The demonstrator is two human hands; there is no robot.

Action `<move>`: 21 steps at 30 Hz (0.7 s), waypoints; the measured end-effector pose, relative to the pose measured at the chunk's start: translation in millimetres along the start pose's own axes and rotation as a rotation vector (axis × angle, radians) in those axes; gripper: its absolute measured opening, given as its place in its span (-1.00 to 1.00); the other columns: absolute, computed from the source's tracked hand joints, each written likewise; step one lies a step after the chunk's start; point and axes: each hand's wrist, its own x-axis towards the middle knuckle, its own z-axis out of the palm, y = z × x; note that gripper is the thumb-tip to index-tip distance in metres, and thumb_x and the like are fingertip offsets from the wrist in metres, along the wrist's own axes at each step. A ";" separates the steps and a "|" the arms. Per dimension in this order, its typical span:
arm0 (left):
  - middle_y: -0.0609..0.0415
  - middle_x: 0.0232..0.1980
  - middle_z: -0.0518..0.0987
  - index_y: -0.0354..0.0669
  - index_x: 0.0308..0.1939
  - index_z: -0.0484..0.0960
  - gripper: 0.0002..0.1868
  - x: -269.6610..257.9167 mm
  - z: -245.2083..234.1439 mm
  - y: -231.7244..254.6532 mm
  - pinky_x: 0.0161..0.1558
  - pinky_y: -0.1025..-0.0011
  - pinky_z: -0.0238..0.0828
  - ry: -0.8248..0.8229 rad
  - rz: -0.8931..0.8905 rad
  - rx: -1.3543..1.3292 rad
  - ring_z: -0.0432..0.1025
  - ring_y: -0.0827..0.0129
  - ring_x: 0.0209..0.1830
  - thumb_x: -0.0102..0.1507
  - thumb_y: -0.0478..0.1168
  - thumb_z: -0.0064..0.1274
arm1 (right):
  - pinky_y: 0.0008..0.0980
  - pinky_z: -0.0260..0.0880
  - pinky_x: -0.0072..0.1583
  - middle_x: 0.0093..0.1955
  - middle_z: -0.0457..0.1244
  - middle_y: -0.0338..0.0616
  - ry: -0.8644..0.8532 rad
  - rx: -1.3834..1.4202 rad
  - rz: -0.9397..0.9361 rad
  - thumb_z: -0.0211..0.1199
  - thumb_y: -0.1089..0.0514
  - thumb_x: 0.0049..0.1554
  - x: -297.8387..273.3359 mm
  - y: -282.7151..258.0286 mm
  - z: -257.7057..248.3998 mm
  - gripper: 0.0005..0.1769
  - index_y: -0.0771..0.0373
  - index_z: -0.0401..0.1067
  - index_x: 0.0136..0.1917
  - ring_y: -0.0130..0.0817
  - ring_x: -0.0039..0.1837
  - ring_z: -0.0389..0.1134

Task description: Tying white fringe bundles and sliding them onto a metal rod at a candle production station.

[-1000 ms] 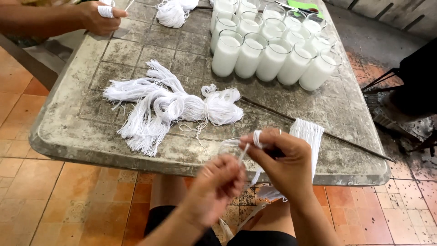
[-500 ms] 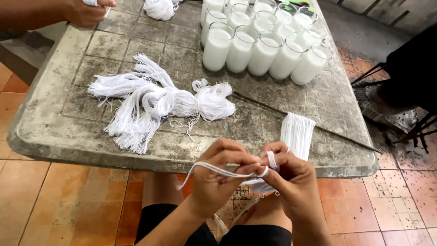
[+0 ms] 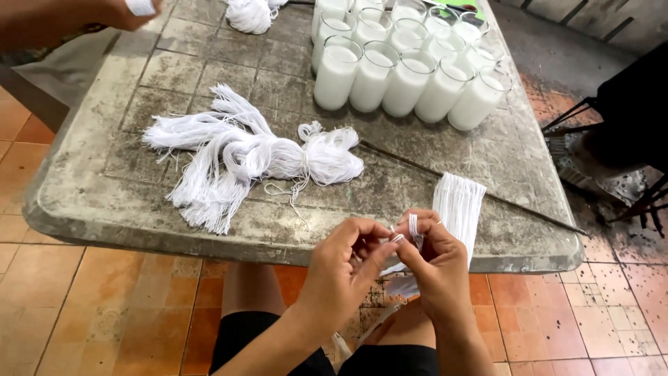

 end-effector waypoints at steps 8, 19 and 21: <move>0.11 -0.21 0.51 -0.11 -0.10 0.47 -0.88 1.3 3.8 -16.6 -0.34 0.33 0.39 -0.042 0.010 0.255 0.47 0.31 -0.33 0.42 -0.17 -0.08 | -0.55 0.30 -0.04 0.15 0.16 -0.09 -0.168 0.068 0.075 0.34 0.29 0.12 -4.1 10.3 -11.5 -0.97 0.23 0.50 -0.15 -0.54 -0.02 0.24; -0.02 -0.15 0.60 -0.28 -0.07 0.65 -0.81 0.6 0.1 -12.3 -0.26 0.42 0.54 0.043 0.254 0.232 0.54 0.30 -0.24 0.33 -0.22 0.10 | -0.50 0.49 0.10 0.13 0.26 -0.03 -0.131 -0.042 -0.043 0.25 0.37 0.18 -6.0 9.5 -8.3 -0.89 0.37 0.53 0.00 -0.38 0.13 0.36; 0.01 -0.19 0.59 -0.26 -0.11 0.64 -0.88 2.6 -2.0 -11.7 -0.24 0.42 0.50 0.048 0.258 0.245 0.53 0.32 -0.26 0.34 -0.27 0.09 | -0.52 0.43 0.09 0.12 0.31 -0.04 -0.129 -0.128 -0.074 0.23 0.31 0.20 -8.1 9.7 -7.6 -0.91 0.31 0.52 -0.01 -0.40 0.13 0.38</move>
